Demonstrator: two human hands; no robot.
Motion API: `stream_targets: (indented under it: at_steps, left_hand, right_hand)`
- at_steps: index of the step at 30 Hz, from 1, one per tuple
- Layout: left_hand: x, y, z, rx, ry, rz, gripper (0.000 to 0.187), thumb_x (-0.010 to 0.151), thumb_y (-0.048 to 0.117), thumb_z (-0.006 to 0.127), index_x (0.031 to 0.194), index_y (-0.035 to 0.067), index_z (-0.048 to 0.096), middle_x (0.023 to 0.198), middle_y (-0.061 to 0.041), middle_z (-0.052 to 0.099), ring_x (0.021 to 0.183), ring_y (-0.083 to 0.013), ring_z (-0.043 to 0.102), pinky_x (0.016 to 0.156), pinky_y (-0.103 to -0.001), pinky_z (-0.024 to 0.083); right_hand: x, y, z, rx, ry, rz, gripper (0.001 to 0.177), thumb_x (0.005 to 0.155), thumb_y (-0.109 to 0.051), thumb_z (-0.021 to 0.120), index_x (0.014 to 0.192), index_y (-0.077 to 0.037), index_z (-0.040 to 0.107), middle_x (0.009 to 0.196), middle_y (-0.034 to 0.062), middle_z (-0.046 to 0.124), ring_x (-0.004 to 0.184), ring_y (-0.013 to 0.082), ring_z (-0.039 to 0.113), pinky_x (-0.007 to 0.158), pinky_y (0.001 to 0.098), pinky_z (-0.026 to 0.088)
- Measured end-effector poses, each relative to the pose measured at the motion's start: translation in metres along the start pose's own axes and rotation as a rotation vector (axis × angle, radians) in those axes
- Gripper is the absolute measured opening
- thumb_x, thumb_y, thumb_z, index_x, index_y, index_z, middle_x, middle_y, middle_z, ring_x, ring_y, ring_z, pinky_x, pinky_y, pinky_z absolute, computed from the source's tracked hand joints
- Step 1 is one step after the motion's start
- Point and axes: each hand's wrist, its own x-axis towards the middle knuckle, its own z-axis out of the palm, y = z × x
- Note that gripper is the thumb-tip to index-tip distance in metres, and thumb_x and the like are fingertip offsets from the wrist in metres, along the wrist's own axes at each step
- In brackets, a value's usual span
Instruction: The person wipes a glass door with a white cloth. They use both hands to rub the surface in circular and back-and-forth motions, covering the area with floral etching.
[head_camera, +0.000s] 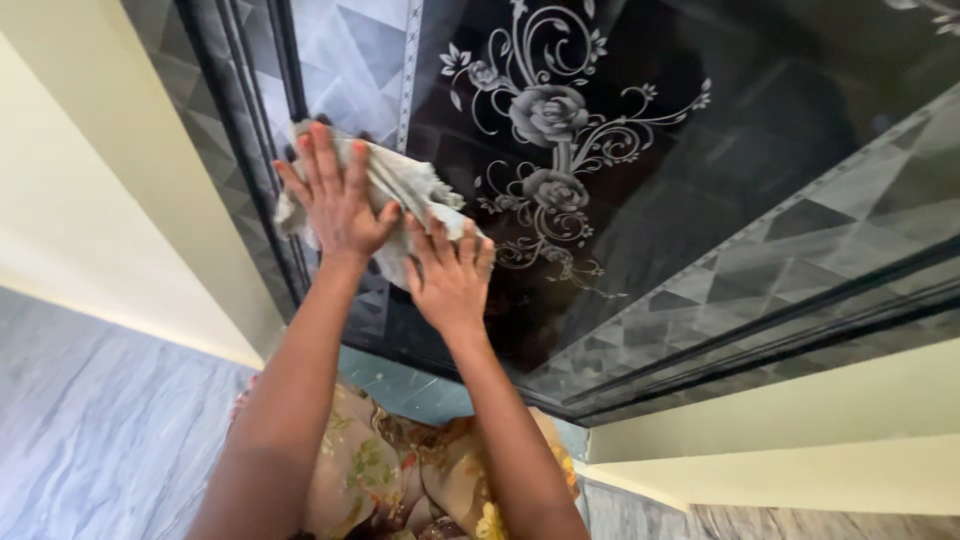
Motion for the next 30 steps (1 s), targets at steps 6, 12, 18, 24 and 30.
stream_targets:
  at_steps: [6, 12, 18, 24, 30]
  left_hand:
    - [-0.048, -0.026, 0.012, -0.057, 0.115, -0.235, 0.075, 0.111, 0.062, 0.025, 0.169, 0.014, 0.018, 0.176, -0.018, 0.012, 0.166, -0.0396, 0.008, 0.135, -0.062, 0.007]
    - [-0.115, -0.025, 0.055, -0.037, 0.106, -0.641, 0.079, 0.113, 0.06, 0.02, 0.17, 0.007, 0.006, 0.178, -0.018, 0.008, 0.166, -0.0387, 0.009, 0.134, -0.062, 0.014]
    - [-0.136, 0.02, 0.063, -0.058, -0.115, -1.251, 0.085, 0.1, 0.06, 0.027, 0.166, 0.009, 0.01, 0.174, -0.015, 0.008, 0.161, -0.0329, 0.012, 0.121, -0.064, 0.022]
    - [-0.104, 0.077, 0.031, -0.343, 0.147, -0.618, 0.085, 0.104, 0.048, 0.043, 0.169, 0.005, 0.009, 0.176, -0.021, 0.003, 0.164, -0.0399, 0.002, 0.128, -0.063, 0.006]
    - [0.03, 0.139, -0.062, -0.428, -0.207, 0.061, 0.088, 0.096, 0.043, 0.067, 0.166, 0.016, 0.023, 0.173, -0.022, 0.004, 0.16, -0.0442, 0.001, 0.126, -0.065, -0.003]
  right_hand:
    - [-0.004, -0.043, 0.033, 0.046, -0.021, -0.119, 0.064, 0.097, -0.037, 0.064, 0.158, -0.024, 0.049, 0.153, 0.0008, 0.053, 0.156, 0.0274, 0.029, 0.127, 0.0522, 0.01]
    - [-0.018, -0.049, 0.04, 0.085, -0.108, -0.293, 0.056, 0.089, -0.024, 0.062, 0.144, -0.01, 0.057, 0.15, 0.0045, 0.056, 0.153, 0.0226, 0.038, 0.127, 0.0439, 0.018]
    - [-0.028, -0.023, 0.014, 0.274, -0.18, -0.358, 0.054, 0.087, -0.022, 0.061, 0.139, -0.006, 0.06, 0.145, 0.0085, 0.059, 0.148, 0.0242, 0.045, 0.123, 0.0421, 0.029]
    - [-0.038, 0.021, 0.008, 0.065, -0.12, -0.056, 0.051, 0.1, -0.035, 0.059, 0.145, -0.011, 0.058, 0.146, 0.0114, 0.057, 0.145, 0.0294, 0.045, 0.122, 0.0476, 0.03]
    - [-0.005, 0.081, -0.089, -0.059, 0.213, 0.321, 0.082, 0.089, -0.05, 0.06, 0.158, -0.008, 0.042, 0.169, 0.0112, 0.028, 0.155, 0.0508, 0.0, 0.122, 0.0686, -0.001]
